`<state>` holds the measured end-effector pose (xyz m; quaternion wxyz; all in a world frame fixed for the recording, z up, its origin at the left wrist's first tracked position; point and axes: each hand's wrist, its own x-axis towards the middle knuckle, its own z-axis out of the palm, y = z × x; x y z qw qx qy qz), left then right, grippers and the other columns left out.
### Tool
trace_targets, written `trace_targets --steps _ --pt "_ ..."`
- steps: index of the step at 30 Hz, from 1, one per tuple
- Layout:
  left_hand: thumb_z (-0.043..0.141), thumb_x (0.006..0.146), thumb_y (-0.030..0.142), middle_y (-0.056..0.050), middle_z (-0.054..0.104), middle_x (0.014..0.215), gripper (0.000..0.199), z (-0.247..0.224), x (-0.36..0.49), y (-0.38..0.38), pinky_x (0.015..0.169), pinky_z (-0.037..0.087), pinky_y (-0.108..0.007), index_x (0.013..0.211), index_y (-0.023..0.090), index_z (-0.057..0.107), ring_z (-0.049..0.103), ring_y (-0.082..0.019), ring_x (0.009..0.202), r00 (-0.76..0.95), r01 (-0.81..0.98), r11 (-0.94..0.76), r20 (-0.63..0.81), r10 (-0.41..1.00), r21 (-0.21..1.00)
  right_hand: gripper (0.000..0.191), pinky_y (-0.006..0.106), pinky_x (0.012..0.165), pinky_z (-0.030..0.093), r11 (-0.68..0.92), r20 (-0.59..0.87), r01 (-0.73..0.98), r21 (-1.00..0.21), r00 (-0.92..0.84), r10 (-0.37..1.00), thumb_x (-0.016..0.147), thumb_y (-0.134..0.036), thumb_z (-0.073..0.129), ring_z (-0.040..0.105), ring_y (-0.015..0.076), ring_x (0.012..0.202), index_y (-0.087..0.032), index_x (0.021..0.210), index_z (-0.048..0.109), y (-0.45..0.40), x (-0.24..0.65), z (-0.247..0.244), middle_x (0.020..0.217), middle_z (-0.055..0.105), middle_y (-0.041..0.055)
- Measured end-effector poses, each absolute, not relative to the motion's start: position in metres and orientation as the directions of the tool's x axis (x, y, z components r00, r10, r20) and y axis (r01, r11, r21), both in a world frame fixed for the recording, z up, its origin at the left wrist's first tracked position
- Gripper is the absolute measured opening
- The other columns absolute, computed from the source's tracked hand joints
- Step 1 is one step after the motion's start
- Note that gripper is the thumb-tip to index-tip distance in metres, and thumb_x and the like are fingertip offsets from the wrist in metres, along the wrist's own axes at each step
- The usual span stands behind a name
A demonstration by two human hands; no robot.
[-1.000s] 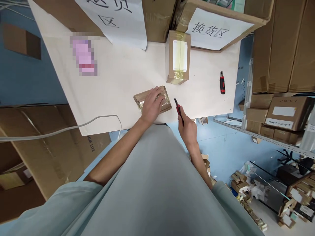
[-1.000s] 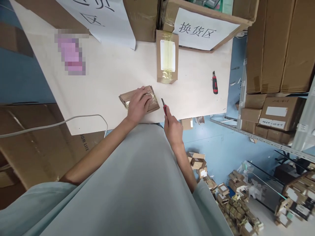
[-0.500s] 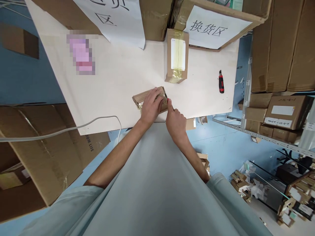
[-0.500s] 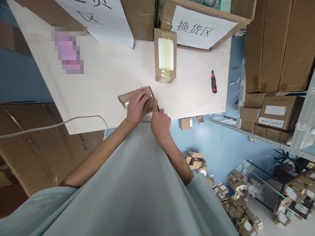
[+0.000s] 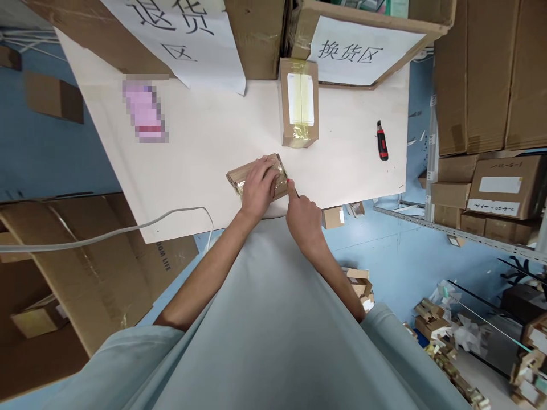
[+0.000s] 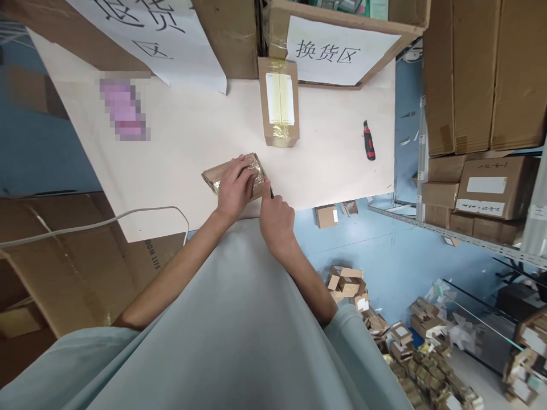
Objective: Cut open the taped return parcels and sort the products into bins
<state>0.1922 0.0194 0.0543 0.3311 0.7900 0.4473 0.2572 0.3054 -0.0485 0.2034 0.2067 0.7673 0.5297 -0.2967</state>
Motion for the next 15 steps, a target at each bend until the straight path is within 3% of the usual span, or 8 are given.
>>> trace_targets --steps 6,15 --pt "0.039 0.118 0.041 -0.009 0.073 0.148 0.037 0.052 0.191 0.021 0.135 0.043 -0.062 0.121 0.028 0.074 0.057 -0.029 0.157 0.465 0.553 -0.397 0.124 0.876 0.732 0.08 0.036 0.086 0.062 -0.352 -0.659 0.936 -0.023 0.25 0.709 0.112 -0.011 0.038 0.08 0.0277 0.102 -0.023 0.184 0.005 -0.05 0.306 0.2 0.113 0.078 0.0177" --pt "0.042 0.117 0.039 -0.009 0.074 0.146 0.034 0.05 0.186 0.018 0.136 0.042 -0.061 0.119 0.026 0.074 0.058 -0.029 0.156 0.458 0.537 -0.399 0.14 0.878 0.743 0.078 0.034 0.087 0.063 -0.358 -0.682 0.933 -0.031 0.242 0.69 0.112 -0.007 0.038 0.081 0.0261 0.104 -0.023 0.184 0.014 -0.059 0.306 0.21 0.117 0.078 0.0176"
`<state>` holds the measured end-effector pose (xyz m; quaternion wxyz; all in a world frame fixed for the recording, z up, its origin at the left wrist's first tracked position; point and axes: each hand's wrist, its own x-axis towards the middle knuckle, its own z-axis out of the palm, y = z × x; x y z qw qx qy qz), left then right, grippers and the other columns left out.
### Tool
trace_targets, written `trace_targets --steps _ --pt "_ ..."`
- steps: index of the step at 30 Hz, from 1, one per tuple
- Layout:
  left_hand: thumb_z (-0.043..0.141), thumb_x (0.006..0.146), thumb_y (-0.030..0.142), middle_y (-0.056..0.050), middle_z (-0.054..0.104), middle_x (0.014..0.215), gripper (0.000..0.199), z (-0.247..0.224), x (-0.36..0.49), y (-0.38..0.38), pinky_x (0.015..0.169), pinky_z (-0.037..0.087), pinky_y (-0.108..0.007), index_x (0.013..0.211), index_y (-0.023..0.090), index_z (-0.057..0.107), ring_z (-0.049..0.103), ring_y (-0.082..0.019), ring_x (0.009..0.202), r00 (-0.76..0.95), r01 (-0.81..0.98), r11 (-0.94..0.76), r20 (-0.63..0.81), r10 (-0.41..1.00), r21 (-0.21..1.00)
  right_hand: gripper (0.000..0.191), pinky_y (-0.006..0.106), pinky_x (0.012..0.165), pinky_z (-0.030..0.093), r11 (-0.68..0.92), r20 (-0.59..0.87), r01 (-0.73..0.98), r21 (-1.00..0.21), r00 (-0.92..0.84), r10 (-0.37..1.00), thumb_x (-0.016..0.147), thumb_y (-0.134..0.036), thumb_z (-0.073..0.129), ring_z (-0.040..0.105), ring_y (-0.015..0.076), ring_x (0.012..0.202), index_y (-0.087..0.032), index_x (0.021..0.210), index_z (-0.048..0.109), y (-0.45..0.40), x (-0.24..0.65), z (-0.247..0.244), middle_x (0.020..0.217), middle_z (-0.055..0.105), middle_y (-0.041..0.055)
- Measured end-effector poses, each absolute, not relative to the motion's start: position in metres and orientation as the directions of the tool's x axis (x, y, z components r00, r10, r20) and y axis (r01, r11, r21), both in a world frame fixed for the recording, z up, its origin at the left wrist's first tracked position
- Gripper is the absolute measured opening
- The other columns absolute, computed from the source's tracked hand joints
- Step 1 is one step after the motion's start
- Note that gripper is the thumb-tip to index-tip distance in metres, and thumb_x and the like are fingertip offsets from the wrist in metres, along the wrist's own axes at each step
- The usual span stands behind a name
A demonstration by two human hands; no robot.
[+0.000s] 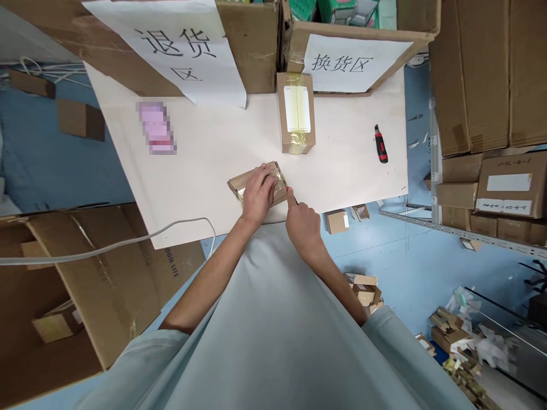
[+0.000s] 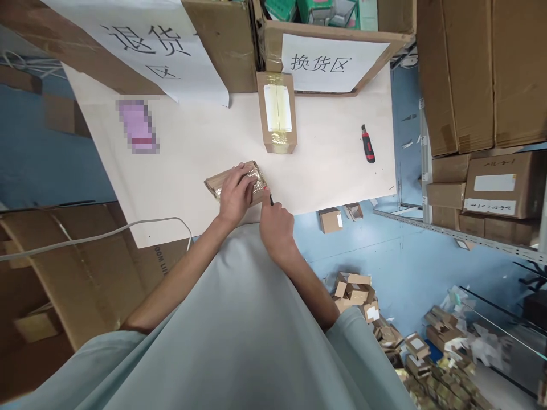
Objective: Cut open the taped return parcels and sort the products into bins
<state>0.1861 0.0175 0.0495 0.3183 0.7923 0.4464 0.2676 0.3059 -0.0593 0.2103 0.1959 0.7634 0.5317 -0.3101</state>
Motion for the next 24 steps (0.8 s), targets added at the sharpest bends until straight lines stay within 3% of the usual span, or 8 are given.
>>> trace_targets --steps 9,16,24 --pt "0.051 0.115 0.035 -0.008 0.073 0.147 0.026 0.044 0.19 0.016 0.138 0.039 -0.059 0.115 0.027 0.076 0.057 -0.031 0.156 0.428 0.491 -0.36 0.14 0.893 0.794 0.077 0.035 0.091 0.063 -0.389 -0.668 0.918 -0.08 0.24 0.704 0.111 -0.004 0.034 0.081 0.0261 0.109 -0.021 0.184 0.016 -0.049 0.306 0.202 0.122 0.078 0.0188" --pt "0.047 0.116 0.036 -0.008 0.073 0.146 0.03 0.047 0.19 0.019 0.138 0.037 -0.062 0.117 0.027 0.076 0.055 -0.031 0.157 0.434 0.501 -0.344 0.113 0.894 0.794 0.071 0.035 0.091 0.062 -0.408 -0.71 0.91 -0.071 0.241 0.662 0.112 -0.007 0.038 0.081 0.0264 0.108 -0.019 0.181 0.024 -0.055 0.308 0.208 0.121 0.079 0.0187" --pt "0.046 0.117 0.036 -0.011 0.074 0.145 0.031 0.044 0.185 0.018 0.138 0.038 -0.061 0.117 0.025 0.075 0.057 -0.03 0.156 0.443 0.497 -0.385 0.155 0.883 0.777 0.074 0.035 0.089 0.063 -0.371 -0.713 0.927 -0.058 0.222 0.665 0.111 -0.007 0.035 0.081 0.0271 0.107 -0.02 0.182 0.021 -0.061 0.311 0.209 0.12 0.079 0.0191"
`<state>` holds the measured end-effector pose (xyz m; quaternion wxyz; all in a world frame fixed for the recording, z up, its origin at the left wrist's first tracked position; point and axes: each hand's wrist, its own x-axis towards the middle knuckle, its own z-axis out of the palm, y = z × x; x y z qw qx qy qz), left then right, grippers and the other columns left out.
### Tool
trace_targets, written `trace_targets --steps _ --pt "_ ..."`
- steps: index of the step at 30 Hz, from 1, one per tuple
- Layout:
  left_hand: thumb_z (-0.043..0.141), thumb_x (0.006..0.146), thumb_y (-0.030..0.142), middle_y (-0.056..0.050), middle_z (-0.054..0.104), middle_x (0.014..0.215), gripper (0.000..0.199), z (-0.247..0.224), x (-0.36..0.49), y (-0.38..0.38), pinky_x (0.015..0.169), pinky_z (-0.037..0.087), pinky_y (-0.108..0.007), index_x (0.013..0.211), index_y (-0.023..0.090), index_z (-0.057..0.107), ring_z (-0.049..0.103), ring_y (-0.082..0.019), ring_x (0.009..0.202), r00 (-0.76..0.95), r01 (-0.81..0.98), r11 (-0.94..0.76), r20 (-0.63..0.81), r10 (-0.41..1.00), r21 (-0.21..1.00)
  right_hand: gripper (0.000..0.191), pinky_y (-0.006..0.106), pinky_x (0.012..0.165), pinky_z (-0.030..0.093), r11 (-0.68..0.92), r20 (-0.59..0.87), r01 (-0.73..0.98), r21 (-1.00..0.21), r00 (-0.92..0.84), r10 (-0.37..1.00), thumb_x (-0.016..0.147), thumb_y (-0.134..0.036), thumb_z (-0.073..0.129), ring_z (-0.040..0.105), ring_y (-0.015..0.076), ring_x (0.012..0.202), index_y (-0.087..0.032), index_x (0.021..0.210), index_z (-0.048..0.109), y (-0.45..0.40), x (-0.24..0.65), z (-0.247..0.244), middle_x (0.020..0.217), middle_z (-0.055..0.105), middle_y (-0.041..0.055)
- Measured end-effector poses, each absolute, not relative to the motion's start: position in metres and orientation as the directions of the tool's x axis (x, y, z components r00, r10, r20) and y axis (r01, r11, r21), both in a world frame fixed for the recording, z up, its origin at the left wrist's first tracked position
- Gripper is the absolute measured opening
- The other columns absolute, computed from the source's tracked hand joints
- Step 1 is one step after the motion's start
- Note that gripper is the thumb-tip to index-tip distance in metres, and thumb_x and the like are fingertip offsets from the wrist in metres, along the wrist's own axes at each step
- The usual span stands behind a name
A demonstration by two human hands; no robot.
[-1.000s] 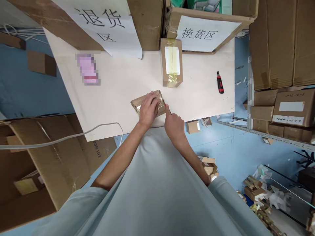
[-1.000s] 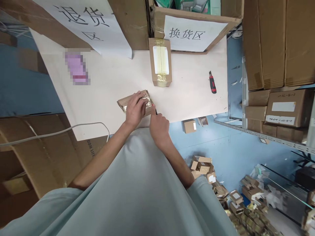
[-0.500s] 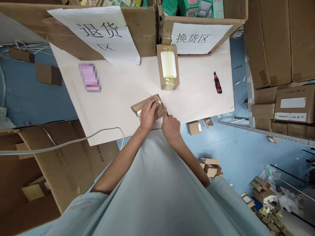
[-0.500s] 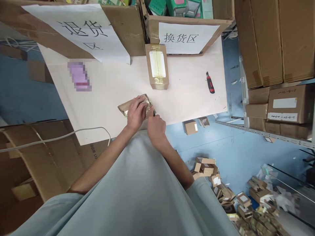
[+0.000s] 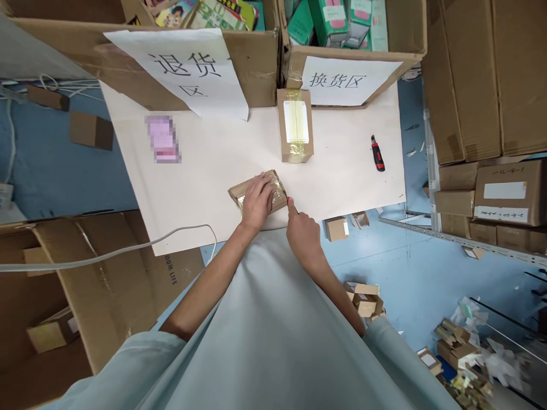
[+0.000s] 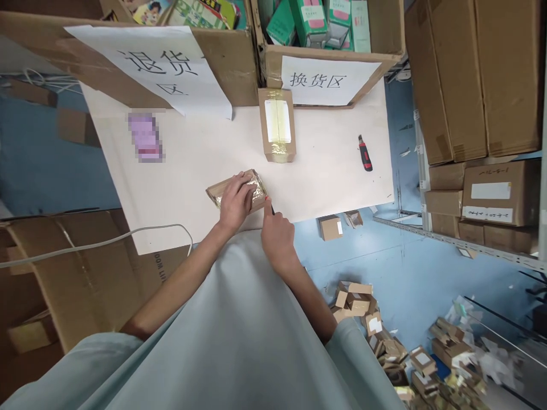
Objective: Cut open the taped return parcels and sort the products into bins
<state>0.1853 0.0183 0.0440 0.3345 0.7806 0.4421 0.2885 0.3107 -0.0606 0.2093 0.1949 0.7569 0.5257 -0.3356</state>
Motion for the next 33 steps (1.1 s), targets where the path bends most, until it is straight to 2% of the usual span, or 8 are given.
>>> trace_targets --steps 8,11,14,17,21,23,28,33 --pt "0.044 0.118 0.037 -0.012 0.074 0.147 0.033 0.044 0.176 0.019 0.134 0.045 -0.062 0.119 0.026 0.075 0.058 -0.03 0.156 0.451 0.478 -0.427 0.203 0.869 0.768 0.063 0.038 0.091 0.061 -0.354 -0.671 0.932 -0.082 0.211 0.71 0.115 -0.013 0.04 0.081 0.0307 0.108 -0.02 0.177 0.04 -0.055 0.316 0.225 0.116 0.082 0.0182" --pt "0.047 0.117 0.038 -0.012 0.074 0.147 0.031 0.046 0.156 0.015 0.134 0.045 -0.063 0.121 0.026 0.076 0.06 -0.029 0.154 0.444 0.454 -0.44 0.231 0.866 0.775 0.054 0.038 0.09 0.062 -0.426 -0.6 0.848 -0.316 0.169 0.782 0.117 -0.028 0.047 0.082 0.0283 0.098 -0.027 0.171 0.048 -0.061 0.335 0.231 0.11 0.086 0.01" --pt "0.049 0.118 0.04 -0.011 0.075 0.148 0.03 0.044 0.127 0.004 0.134 0.045 -0.063 0.124 0.027 0.075 0.06 -0.028 0.155 0.411 0.448 -0.441 0.259 0.874 0.778 0.053 0.032 0.074 0.064 -0.497 -0.48 0.583 -0.643 0.198 0.854 0.118 -0.048 0.047 0.076 0.0182 0.07 -0.025 0.165 0.049 -0.063 0.356 0.208 0.111 0.086 0.0053" --pt "0.048 0.118 0.04 -0.01 0.075 0.149 0.031 0.037 0.097 -0.009 0.134 0.046 -0.061 0.125 0.027 0.075 0.059 -0.026 0.156 0.377 0.458 -0.429 0.267 0.887 0.779 0.055 0.025 0.056 0.058 -0.493 -0.43 0.351 -0.796 0.246 0.869 0.11 -0.07 0.051 0.071 0.0137 0.06 -0.02 0.127 0.064 -0.05 0.366 0.15 0.11 0.084 0.0087" --pt "0.046 0.119 0.041 -0.009 0.074 0.15 0.035 0.023 0.072 -0.022 0.133 0.049 -0.058 0.13 0.028 0.076 0.059 -0.026 0.157 0.364 0.453 -0.384 0.226 0.903 0.804 0.05 0.022 0.054 0.055 -0.68 -0.626 0.2 -0.705 0.276 0.73 0.108 -0.07 0.06 0.069 0.0142 0.053 -0.021 0.105 0.056 -0.026 0.359 0.067 0.064 0.07 -0.0025" --pt "0.045 0.118 0.044 -0.01 0.074 0.151 0.037 0.019 0.066 -0.025 0.132 0.049 -0.058 0.133 0.028 0.076 0.057 -0.027 0.158 0.374 0.439 -0.353 0.189 0.908 0.826 0.046 0.02 0.052 0.053 -0.739 -0.683 0.162 -0.654 0.294 0.669 0.111 -0.067 0.06 0.067 0.0137 0.05 -0.023 0.1 0.052 -0.018 0.352 0.041 0.055 0.063 -0.0062" --pt "0.045 0.115 0.054 -0.011 0.074 0.152 0.043 0.021 0.043 -0.023 0.13 0.051 -0.057 0.132 0.029 0.076 0.059 -0.029 0.157 0.345 0.435 -0.248 0.094 0.934 0.865 0.045 0.019 0.052 0.052 -0.722 -0.668 0.155 -0.674 0.287 0.686 0.111 -0.065 0.061 0.066 0.0111 0.049 -0.024 0.097 0.049 -0.016 0.338 0.03 0.064 0.068 -0.0047" --pt "0.056 0.11 0.055 -0.013 0.075 0.147 0.036 0.033 0.003 -0.023 0.126 0.053 -0.06 0.12 0.028 0.077 0.068 -0.032 0.144 0.128 0.508 -0.141 0.087 0.988 0.85 0.037 0.02 0.053 0.053 -0.693 -0.637 0.184 -0.697 0.285 0.716 0.114 -0.059 0.057 0.069 0.0097 0.052 -0.024 0.104 0.048 -0.025 0.315 0.053 0.094 0.081 0.0044"
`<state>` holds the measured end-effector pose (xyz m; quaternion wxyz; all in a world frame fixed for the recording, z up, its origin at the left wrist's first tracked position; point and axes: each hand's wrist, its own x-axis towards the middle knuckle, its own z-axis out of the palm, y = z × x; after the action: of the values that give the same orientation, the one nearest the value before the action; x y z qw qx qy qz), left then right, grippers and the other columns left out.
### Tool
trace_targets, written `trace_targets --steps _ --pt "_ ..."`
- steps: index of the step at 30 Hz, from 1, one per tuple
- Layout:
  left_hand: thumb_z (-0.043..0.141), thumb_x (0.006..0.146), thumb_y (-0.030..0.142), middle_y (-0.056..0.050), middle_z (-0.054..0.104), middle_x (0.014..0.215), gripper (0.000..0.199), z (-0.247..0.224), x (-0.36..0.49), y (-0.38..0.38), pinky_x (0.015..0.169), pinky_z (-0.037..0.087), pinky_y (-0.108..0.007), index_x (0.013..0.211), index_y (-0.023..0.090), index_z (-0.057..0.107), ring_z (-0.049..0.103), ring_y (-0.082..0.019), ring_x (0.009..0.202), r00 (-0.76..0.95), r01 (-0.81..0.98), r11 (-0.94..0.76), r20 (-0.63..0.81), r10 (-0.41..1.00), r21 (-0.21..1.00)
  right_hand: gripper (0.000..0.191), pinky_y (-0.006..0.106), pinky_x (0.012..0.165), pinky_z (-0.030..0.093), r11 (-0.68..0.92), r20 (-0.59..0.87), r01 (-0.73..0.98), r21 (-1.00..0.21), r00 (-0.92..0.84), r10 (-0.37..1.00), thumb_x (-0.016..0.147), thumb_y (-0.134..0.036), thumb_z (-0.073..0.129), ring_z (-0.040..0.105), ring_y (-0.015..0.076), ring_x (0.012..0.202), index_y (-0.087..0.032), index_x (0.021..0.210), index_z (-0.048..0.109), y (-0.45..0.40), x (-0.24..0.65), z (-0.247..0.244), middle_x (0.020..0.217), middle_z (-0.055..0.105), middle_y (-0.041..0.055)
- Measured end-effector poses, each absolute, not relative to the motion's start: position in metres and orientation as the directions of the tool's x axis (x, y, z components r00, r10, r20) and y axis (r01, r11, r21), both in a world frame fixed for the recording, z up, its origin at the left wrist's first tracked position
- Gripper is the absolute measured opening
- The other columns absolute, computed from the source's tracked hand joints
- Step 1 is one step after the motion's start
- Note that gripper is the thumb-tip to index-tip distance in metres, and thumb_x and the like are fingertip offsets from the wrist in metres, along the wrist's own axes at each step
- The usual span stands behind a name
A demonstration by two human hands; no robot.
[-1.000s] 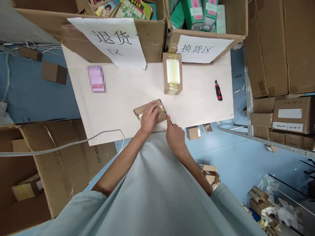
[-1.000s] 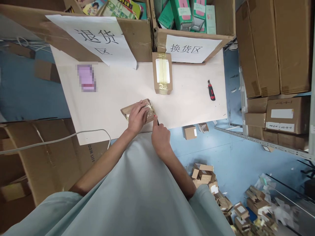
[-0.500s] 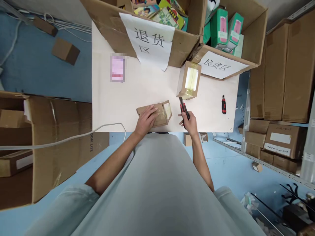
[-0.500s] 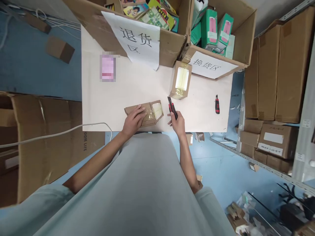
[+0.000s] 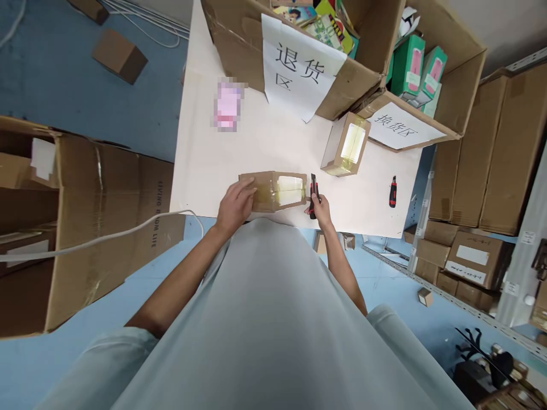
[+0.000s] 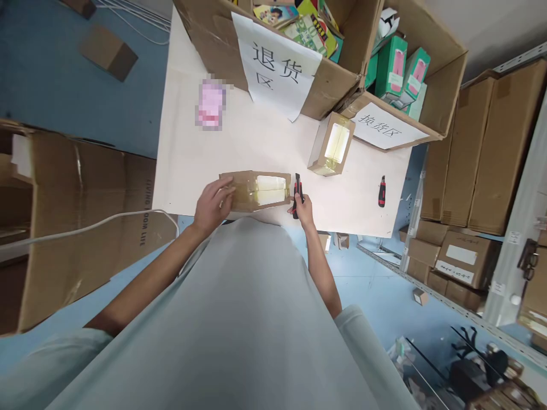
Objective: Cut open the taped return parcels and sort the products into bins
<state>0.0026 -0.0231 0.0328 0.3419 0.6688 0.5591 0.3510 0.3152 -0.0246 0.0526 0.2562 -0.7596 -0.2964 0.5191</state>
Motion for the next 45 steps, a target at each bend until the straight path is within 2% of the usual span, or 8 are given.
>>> trace_targets --steps 4,7,10,17,26,31,40,45 --pt "0.053 0.11 0.058 -0.014 0.075 0.147 0.047 0.036 -0.009 -0.023 0.121 0.058 -0.054 0.131 0.024 0.077 0.071 -0.031 0.136 0.019 0.46 0.045 -0.061 0.998 0.887 0.034 0.023 0.058 0.056 -0.632 -0.569 0.265 -0.728 0.28 0.773 0.113 -0.059 0.051 0.068 0.0103 0.054 -0.025 0.11 0.048 -0.039 0.293 0.073 0.106 0.083 0.007" --pt "0.056 0.107 0.062 -0.014 0.073 0.15 0.055 0.029 -0.003 -0.017 0.117 0.062 -0.05 0.139 0.021 0.074 0.072 -0.03 0.136 0.011 0.315 0.214 -0.229 0.973 0.925 0.032 0.025 0.065 0.057 -0.597 -0.524 0.409 -0.69 0.286 0.802 0.114 -0.056 0.045 0.069 0.0136 0.055 -0.024 0.117 0.049 -0.047 0.286 0.088 0.095 0.081 0.0032" --pt "0.071 0.097 0.059 -0.015 0.074 0.146 0.058 0.018 0.006 -0.009 0.11 0.067 -0.05 0.138 0.019 0.073 0.075 -0.031 0.13 0.037 0.221 0.301 -0.317 0.948 0.928 0.035 0.029 0.073 0.057 -0.537 -0.479 0.618 -0.574 0.279 0.832 0.115 -0.052 0.039 0.074 0.0194 0.064 -0.022 0.124 0.053 -0.049 0.287 0.106 0.087 0.079 0.0028" --pt "0.071 0.093 0.035 -0.01 0.073 0.149 0.052 0.011 0.01 -0.006 0.096 0.073 -0.046 0.144 0.028 0.064 0.076 -0.029 0.126 0.089 0.193 0.275 -0.296 0.951 0.942 0.041 0.034 0.088 0.052 -0.051 -0.481 0.969 -0.241 -0.073 0.874 0.114 -0.038 0.042 0.077 0.0306 0.11 -0.021 0.148 0.06 -0.019 0.266 0.157 0.125 0.082 0.0115" --pt "0.067 0.093 0.032 -0.011 0.071 0.144 0.043 -0.001 0.008 -0.01 0.102 0.071 -0.046 0.135 0.025 0.074 0.074 -0.03 0.129 0.115 0.164 0.202 -0.222 0.968 0.966 0.049 0.03 0.081 0.042 0.425 -0.661 0.905 0.003 -0.317 0.68 0.123 -0.047 0.03 0.075 0.0277 0.112 -0.028 0.159 0.059 0.032 0.221 0.179 0.133 0.077 0.0121" --pt "0.066 0.092 0.031 -0.012 0.071 0.145 0.044 -0.005 0.009 -0.009 0.11 0.068 -0.05 0.135 0.024 0.074 0.074 -0.03 0.13 0.111 0.136 0.195 -0.21 0.971 0.971 0.047 0.032 0.083 0.042 0.516 -0.702 0.855 0.042 -0.342 0.625 0.124 -0.041 0.03 0.076 0.0286 0.109 -0.022 0.156 0.06 0.041 0.212 0.177 0.13 0.076 0.016" --pt "0.064 0.091 0.026 -0.011 0.071 0.142 0.044 -0.009 0.012 -0.011 0.106 0.069 -0.049 0.134 0.024 0.074 0.076 -0.031 0.127 0.065 0.154 0.202 -0.214 0.975 0.967 0.047 0.038 0.085 0.051 0.617 -0.718 0.784 0.069 -0.39 0.577 0.112 -0.006 0.036 0.078 0.0306 0.109 -0.014 0.152 0.059 0.046 0.187 0.178 0.131 0.075 0.022" --pt "0.065 0.089 0.025 -0.01 0.072 0.143 0.044 -0.009 0.019 -0.01 0.107 0.069 -0.05 0.131 0.025 0.076 0.076 -0.031 0.126 0.029 0.191 0.23 -0.24 0.97 0.954 0.047 0.04 0.09 0.053 0.638 -0.716 0.77 0.029 -0.429 0.551 0.11 -0.004 0.036 0.077 0.0309 0.113 -0.013 0.148 0.062 0.049 0.189 0.173 0.13 0.076 0.0218"
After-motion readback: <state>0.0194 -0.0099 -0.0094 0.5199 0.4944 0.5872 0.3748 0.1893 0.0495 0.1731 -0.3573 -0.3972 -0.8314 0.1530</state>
